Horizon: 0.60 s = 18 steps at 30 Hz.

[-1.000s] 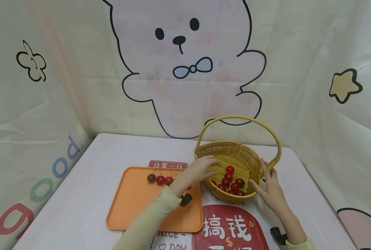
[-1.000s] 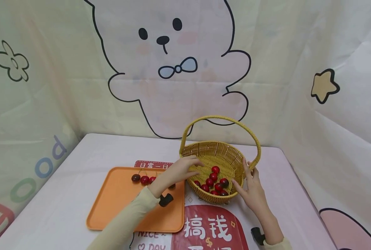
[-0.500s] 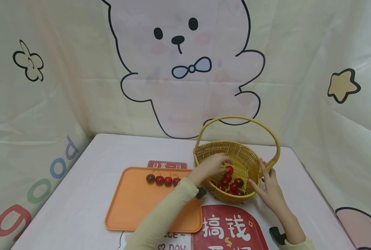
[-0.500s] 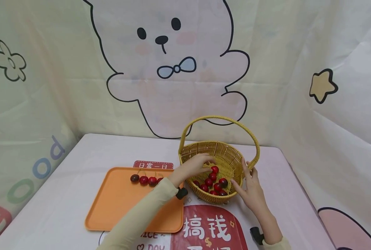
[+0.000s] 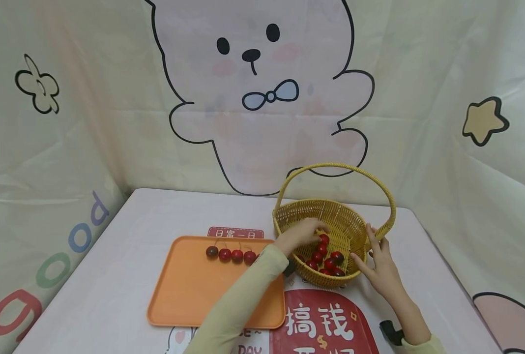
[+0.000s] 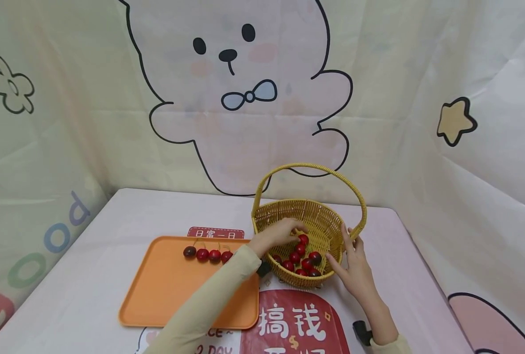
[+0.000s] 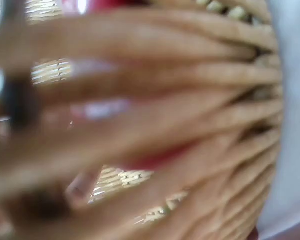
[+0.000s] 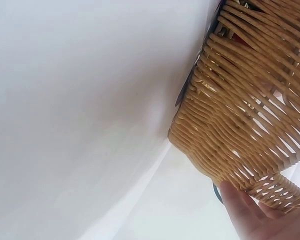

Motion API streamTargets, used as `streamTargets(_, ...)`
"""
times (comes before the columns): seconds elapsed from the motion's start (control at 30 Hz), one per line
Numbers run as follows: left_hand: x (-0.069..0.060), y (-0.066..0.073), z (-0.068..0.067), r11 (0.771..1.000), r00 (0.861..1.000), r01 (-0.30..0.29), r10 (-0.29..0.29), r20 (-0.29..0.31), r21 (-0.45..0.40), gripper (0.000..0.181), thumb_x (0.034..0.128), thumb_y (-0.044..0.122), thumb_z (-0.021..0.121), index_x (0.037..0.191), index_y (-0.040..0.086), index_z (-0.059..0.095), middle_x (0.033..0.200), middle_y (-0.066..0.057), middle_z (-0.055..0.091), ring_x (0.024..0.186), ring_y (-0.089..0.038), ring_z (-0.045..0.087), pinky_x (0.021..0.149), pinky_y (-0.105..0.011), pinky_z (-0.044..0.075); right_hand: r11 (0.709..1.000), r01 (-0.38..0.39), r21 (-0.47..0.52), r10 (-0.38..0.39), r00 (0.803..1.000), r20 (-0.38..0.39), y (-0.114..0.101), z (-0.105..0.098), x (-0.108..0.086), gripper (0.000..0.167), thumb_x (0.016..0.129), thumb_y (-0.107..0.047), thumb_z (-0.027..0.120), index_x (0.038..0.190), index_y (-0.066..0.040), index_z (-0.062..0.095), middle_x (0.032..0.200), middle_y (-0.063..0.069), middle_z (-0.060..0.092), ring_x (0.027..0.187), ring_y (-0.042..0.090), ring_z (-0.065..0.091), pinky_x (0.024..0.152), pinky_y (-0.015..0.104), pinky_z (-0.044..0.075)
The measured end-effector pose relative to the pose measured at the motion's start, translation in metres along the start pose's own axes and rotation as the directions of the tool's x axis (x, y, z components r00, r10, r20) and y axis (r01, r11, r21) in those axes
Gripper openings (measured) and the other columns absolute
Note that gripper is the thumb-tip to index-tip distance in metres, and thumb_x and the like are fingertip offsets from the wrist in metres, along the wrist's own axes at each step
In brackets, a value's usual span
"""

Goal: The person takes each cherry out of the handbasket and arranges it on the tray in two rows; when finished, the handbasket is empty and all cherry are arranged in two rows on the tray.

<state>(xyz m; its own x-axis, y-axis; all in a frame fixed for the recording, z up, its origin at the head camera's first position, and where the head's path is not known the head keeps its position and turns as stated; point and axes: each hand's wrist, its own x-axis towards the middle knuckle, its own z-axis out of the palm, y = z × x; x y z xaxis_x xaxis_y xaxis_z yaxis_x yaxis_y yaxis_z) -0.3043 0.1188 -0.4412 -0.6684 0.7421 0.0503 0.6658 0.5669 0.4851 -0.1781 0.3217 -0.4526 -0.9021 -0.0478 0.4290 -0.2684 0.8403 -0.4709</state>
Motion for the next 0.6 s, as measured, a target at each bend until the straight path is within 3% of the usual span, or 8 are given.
streamTargets(0.17,0.0030,-0.0027,0.0022,0.999,0.999,-0.038,0.038,0.039,-0.008,0.032,0.0902,0.013,0.059,0.122,0.012,0.061,0.125,0.000,0.059,0.115,-0.012,0.054,0.091,-0.016,0.043,1.000,0.010,0.003,-0.009,1.000,-0.007,0.0010,0.0016,0.0004,0.090,0.081,-0.012,0.070,0.150,-0.018,0.012,0.138,0.031,0.022,0.108,0.047,0.048,0.079,0.057,0.048)
streamTargets(0.33,0.0061,-0.0036,0.0063,0.996,0.994,-0.067,0.062,0.092,0.051,0.030,0.0924,0.013,0.056,0.122,0.013,0.062,0.124,0.000,0.059,0.114,-0.011,0.053,0.093,-0.016,0.041,1.000,0.009,-0.001,-0.009,1.000,-0.006,0.0018,0.0015,0.0003,0.091,0.081,-0.013,0.070,0.150,-0.020,0.011,0.138,0.031,0.023,0.106,0.048,0.049,0.078,0.057,0.048)
streamTargets(0.6,0.0066,-0.0022,0.0082,0.997,0.992,-0.047,0.039,0.120,0.065,0.028,0.0927,0.013,0.055,0.120,0.015,0.063,0.118,0.003,0.062,0.109,-0.007,0.055,0.088,-0.014,0.043,1.000,0.008,0.003,-0.008,1.000,-0.006,0.0012,0.0012,0.0005,0.091,0.081,-0.013,0.070,0.150,-0.020,0.011,0.138,0.031,0.023,0.107,0.047,0.049,0.078,0.058,0.048)
